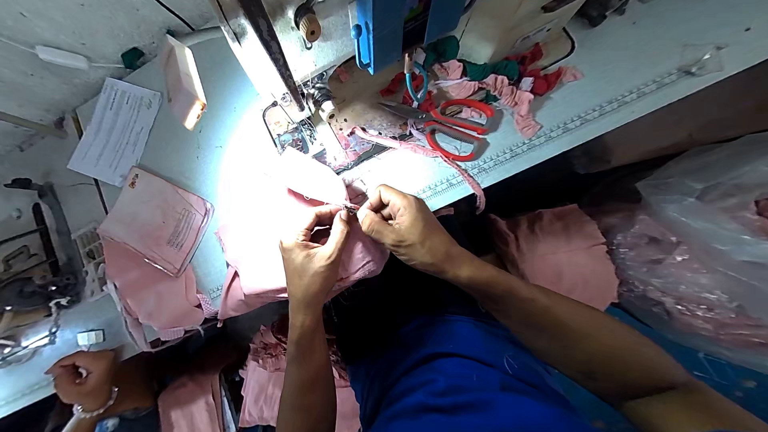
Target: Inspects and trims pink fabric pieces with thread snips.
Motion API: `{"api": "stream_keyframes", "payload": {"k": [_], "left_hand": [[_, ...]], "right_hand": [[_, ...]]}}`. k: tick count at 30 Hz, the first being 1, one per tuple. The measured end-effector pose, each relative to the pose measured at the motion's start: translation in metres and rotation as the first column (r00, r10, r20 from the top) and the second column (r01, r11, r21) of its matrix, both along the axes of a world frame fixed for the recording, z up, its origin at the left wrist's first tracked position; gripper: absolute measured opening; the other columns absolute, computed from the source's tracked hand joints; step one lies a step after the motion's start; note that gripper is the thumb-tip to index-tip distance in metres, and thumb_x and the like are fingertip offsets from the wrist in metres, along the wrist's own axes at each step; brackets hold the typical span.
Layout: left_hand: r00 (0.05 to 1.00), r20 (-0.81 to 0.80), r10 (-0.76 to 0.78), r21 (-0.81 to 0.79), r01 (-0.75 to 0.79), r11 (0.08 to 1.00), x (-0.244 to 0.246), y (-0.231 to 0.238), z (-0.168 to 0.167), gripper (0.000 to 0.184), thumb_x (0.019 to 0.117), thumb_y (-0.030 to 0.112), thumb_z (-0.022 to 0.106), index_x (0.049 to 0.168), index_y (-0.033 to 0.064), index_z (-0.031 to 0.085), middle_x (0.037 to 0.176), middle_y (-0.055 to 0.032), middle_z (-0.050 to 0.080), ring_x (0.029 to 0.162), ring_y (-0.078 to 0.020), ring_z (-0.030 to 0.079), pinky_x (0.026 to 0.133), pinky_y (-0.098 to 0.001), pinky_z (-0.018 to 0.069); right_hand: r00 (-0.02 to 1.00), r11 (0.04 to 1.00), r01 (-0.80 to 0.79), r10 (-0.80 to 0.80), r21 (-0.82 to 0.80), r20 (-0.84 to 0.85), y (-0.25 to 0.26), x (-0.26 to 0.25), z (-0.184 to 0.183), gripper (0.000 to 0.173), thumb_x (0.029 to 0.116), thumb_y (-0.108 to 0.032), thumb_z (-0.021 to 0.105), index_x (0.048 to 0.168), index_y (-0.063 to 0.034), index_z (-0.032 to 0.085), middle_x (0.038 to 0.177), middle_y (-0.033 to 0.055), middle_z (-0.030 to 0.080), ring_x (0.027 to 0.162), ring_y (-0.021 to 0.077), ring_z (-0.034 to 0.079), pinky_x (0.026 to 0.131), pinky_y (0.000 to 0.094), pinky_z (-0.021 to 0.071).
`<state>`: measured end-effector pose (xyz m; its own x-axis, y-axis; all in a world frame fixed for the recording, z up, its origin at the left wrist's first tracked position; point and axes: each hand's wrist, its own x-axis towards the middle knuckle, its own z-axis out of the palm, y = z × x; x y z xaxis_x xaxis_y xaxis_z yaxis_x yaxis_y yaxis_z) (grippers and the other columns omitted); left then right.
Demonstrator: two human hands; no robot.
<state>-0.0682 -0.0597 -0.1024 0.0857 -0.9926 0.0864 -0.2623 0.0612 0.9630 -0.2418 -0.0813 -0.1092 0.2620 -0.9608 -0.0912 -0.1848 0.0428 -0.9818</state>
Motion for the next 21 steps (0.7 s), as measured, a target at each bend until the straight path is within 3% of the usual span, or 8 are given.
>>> {"api": "stream_keyframes", "payload": {"k": [5,8,11,14,21], "left_hand": [[0.998,0.064,-0.001,-0.043,0.004,0.999,-0.0005,-0.0001,-0.0006,0.009,0.0953,0.01,0.07,0.103,0.006,0.074,0.091,-0.0006,0.074,0.079,-0.0098,0.072,0.07,-0.0268,0.063],[0.998,0.064,-0.017,-0.056,0.021,0.998,0.0008,-0.0014,-0.0001,0.009,0.0956,0.009,0.069,0.103,0.005,0.074,0.092,-0.0013,0.074,0.08,-0.0101,0.072,0.072,-0.0269,0.063],[1.0,-0.001,-0.025,-0.05,0.025,0.998,0.0033,-0.001,0.0004,0.01,0.0962,0.006,0.068,0.104,0.0034,0.073,0.093,-0.0034,0.074,0.08,-0.0123,0.072,0.071,-0.0278,0.0628],[0.999,-0.047,-0.026,-0.05,0.023,0.998,0.0036,-0.0014,0.0011,0.008,0.0964,0.005,0.068,0.102,0.0028,0.073,0.092,-0.004,0.074,0.079,-0.0122,0.071,0.069,-0.0267,0.0614],[0.999,-0.024,-0.021,-0.045,0.02,0.999,0.0015,-0.0037,0.0013,0.007,0.0974,0.006,0.066,0.1,0.0045,0.073,0.089,-0.0026,0.073,0.076,-0.0112,0.07,0.067,-0.0263,0.0608]], "right_hand": [[0.987,0.998,0.018,-0.027,-0.057,-0.16,-0.0011,0.0015,0.0063,0.012,0.0973,-0.025,0.066,0.093,-0.0145,0.061,0.064,-0.0051,0.058,0.05,0.0039,0.052,0.045,0.0231,0.0432],[0.998,0.999,-0.016,0.014,0.04,0.058,-0.0042,0.0005,0.0004,0.013,0.1,-0.019,0.062,0.093,-0.0094,0.06,0.061,-0.0005,0.055,0.046,0.007,0.049,0.042,0.0223,0.0408],[0.921,0.963,-0.139,0.041,0.23,0.388,-0.0074,-0.001,-0.0022,0.016,0.1035,-0.015,0.055,0.091,-0.0057,0.059,0.063,0.0025,0.052,0.049,0.0072,0.046,0.045,0.0197,0.038],[0.859,0.925,-0.212,0.023,0.315,0.511,-0.0093,-0.0016,-0.0026,0.02,0.1052,-0.015,0.051,0.09,-0.006,0.059,0.062,0.0008,0.05,0.047,0.004,0.041,0.043,0.0167,0.0339],[0.988,0.998,-0.045,0.04,0.033,0.151,-0.006,0.0004,-0.0017,0.013,0.1005,-0.016,0.061,0.091,-0.0078,0.059,0.061,0.001,0.055,0.046,0.008,0.049,0.042,0.0218,0.0403]]}}
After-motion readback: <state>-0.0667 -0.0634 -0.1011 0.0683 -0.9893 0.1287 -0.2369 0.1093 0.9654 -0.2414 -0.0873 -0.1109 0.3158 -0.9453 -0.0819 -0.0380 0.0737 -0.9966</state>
